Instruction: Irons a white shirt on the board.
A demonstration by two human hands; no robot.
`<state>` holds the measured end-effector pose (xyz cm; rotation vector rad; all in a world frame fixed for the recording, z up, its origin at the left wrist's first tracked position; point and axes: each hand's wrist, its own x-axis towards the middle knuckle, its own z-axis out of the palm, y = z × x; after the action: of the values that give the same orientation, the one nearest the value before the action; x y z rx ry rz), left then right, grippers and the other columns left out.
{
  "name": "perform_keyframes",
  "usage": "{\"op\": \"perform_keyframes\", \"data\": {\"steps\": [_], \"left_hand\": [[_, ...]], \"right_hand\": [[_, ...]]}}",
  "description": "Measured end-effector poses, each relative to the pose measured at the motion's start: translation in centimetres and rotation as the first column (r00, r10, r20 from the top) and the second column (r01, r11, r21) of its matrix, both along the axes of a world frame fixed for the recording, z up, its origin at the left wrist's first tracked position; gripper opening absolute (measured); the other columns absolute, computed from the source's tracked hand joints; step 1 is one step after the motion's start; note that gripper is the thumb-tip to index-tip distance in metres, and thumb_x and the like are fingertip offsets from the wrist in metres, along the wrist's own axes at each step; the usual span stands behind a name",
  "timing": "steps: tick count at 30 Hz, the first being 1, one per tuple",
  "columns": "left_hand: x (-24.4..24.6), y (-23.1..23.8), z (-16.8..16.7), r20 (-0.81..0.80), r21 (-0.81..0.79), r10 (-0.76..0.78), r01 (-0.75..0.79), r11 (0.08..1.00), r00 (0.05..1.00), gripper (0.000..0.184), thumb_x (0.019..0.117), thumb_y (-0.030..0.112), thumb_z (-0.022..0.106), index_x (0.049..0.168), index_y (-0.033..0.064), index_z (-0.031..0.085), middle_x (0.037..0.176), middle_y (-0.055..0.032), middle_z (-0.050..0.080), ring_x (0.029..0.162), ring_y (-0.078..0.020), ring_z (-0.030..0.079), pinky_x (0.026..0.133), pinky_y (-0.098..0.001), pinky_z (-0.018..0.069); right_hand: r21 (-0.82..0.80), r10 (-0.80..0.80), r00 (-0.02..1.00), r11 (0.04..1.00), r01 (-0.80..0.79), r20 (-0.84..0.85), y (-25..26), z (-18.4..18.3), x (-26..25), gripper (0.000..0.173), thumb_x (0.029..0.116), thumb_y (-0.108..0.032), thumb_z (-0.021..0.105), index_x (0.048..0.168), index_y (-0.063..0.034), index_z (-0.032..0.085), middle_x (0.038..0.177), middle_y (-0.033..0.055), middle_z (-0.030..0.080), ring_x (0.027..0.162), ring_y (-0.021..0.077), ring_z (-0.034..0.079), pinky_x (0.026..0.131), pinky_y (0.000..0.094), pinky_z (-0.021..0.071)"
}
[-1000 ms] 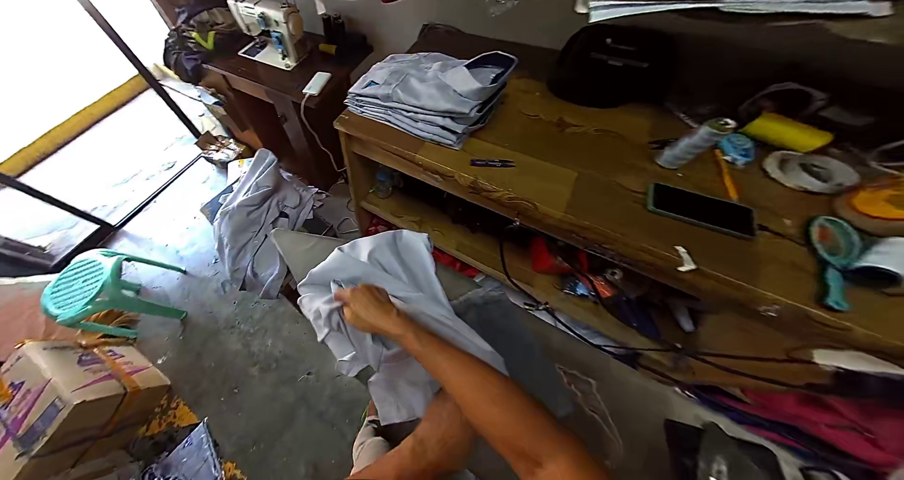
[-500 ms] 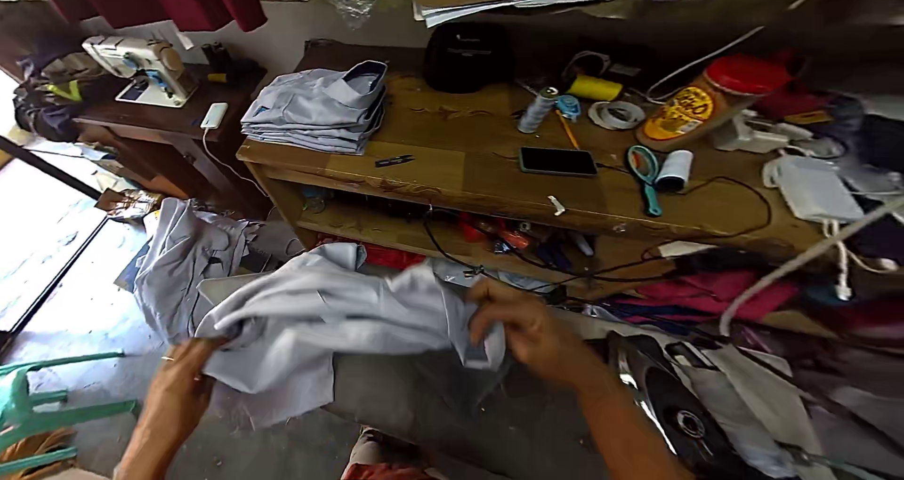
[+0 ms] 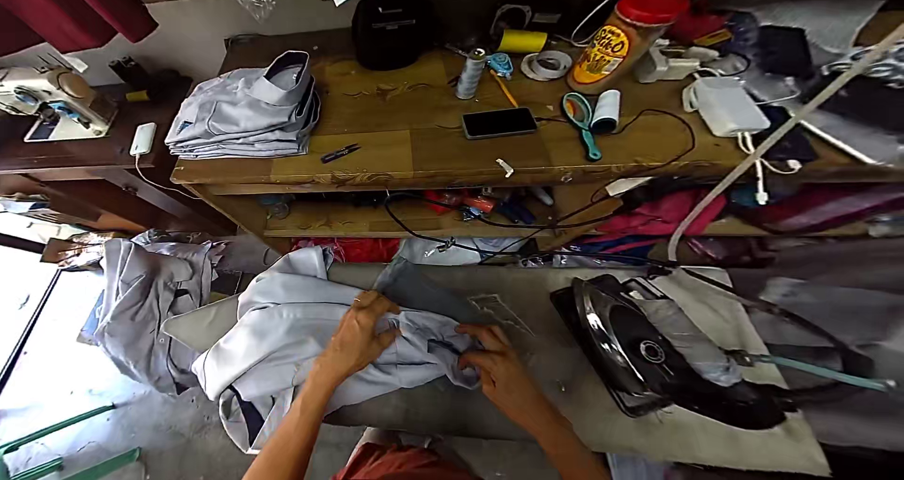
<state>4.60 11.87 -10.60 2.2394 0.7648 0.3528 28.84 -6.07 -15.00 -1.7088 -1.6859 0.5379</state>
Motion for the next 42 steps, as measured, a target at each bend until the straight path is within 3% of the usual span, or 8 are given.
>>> {"op": "perform_keyframes", "data": {"steps": [5, 8, 16, 23, 29, 34, 38, 42], "left_hand": [[1.6, -3.7, -2.9, 0.064, 0.183, -0.113, 0.100, 0.978, 0.992, 0.012, 0.0915, 0.016, 0.070, 0.098, 0.0069, 0.074, 0.100, -0.0123, 0.071, 0.103, -0.0291, 0.068, 0.093, -0.0418, 0.0562], [0.7, -6.2, -5.8, 0.111, 0.218, -0.024, -0.001, 0.976, 0.994, 0.013, 0.0944, 0.016, 0.066, 0.091, 0.0078, 0.074, 0.094, -0.0085, 0.073, 0.097, -0.0239, 0.070, 0.091, -0.0377, 0.0575], [-0.4, -7.8, -7.0, 0.206, -0.317, 0.280, -0.207, 0.926, 0.938, 0.019, 0.0912, 0.000, 0.064, 0.109, -0.0024, 0.068, 0.105, -0.0107, 0.075, 0.090, -0.0144, 0.074, 0.085, -0.0312, 0.0628], [-0.3, -6.1, -4.7, 0.292, -0.276, 0.338, -0.260, 0.925, 0.895, 0.018, 0.0936, -0.001, 0.057, 0.106, -0.0025, 0.070, 0.100, -0.0094, 0.075, 0.087, -0.0123, 0.073, 0.081, -0.0292, 0.0623], [-1.0, -0.7, -1.8, 0.310, -0.064, 0.333, -0.329, 0.942, 0.890, 0.020, 0.0962, 0.005, 0.056, 0.105, 0.0017, 0.074, 0.104, -0.0092, 0.075, 0.095, -0.0148, 0.071, 0.088, -0.0323, 0.0593], [-1.1, 1.5, 1.4, 0.195, -0.189, 0.052, -0.014, 0.982, 0.980, 0.039, 0.0979, 0.033, 0.069, 0.124, 0.0039, 0.072, 0.125, -0.0086, 0.072, 0.121, -0.0184, 0.065, 0.109, -0.0415, 0.0492], [-3.5, 1.3, 1.3, -0.265, -0.004, -0.064, 0.066, 0.998, 0.962, 0.068, 0.0798, 0.062, 0.078, 0.130, 0.0179, 0.069, 0.136, -0.0042, 0.067, 0.136, -0.0255, 0.055, 0.121, -0.0645, 0.0263], [-12.0, 2.6, 0.9, -0.441, 0.129, 0.117, -0.067, 0.989, 0.890, 0.062, 0.0754, 0.034, 0.088, 0.132, 0.0176, 0.070, 0.143, -0.0109, 0.062, 0.143, -0.0408, 0.046, 0.111, -0.0836, 0.0185]], "right_hand": [[0.059, -0.077, 0.991, 0.995, 0.084, -0.111, -0.3, 1.6, -0.4, 0.029, 0.0866, -0.003, 0.050, 0.086, -0.0113, 0.078, 0.116, 0.0055, 0.071, 0.113, 0.0186, 0.064, 0.097, 0.0326, 0.0540], [-0.007, -0.047, 0.972, 0.999, 0.047, -0.230, 0.3, 2.3, -1.6, 0.026, 0.0921, -0.008, 0.053, 0.102, -0.0093, 0.077, 0.100, 0.0039, 0.074, 0.089, 0.0080, 0.069, 0.078, 0.0244, 0.0584], [-0.183, -0.129, 0.989, 0.973, 0.139, 0.067, 2.1, 0.2, -4.3, 0.029, 0.0888, -0.008, 0.068, 0.118, -0.0055, 0.070, 0.102, 0.0152, 0.070, 0.086, 0.0297, 0.071, 0.075, 0.0460, 0.0604], [-0.022, 0.046, 0.954, 0.999, -0.041, 0.296, 4.4, -0.7, -4.7, 0.036, 0.0831, -0.014, 0.072, 0.119, -0.0168, 0.071, 0.123, 0.0138, 0.066, 0.112, 0.0396, 0.062, 0.086, 0.0570, 0.0510], [0.062, -0.011, 0.975, 0.998, 0.025, -0.221, 5.7, 0.0, -2.6, 0.024, 0.1033, -0.018, 0.053, 0.107, -0.0073, 0.074, 0.106, 0.0046, 0.073, 0.106, 0.0157, 0.067, 0.096, 0.0368, 0.0537], [0.105, 0.073, 0.809, 0.994, -0.014, -0.583, 6.9, 4.1, -1.5, 0.017, 0.1036, -0.007, 0.053, 0.110, 0.0001, 0.067, 0.094, 0.0011, 0.071, 0.085, 0.0035, 0.067, 0.079, 0.0228, 0.0582], [0.099, 0.139, 0.827, 0.990, -0.101, -0.546, 4.4, 6.1, -0.7, 0.018, 0.1053, -0.012, 0.051, 0.109, -0.0055, 0.068, 0.093, -0.0026, 0.070, 0.083, 0.0013, 0.065, 0.077, 0.0203, 0.0569], [0.066, 0.140, 0.841, 0.990, -0.124, -0.523, -0.6, 6.5, 0.6, 0.019, 0.1076, -0.023, 0.050, 0.108, -0.0142, 0.067, 0.091, -0.0068, 0.068, 0.082, -0.0025, 0.064, 0.075, 0.0156, 0.0547]]}}
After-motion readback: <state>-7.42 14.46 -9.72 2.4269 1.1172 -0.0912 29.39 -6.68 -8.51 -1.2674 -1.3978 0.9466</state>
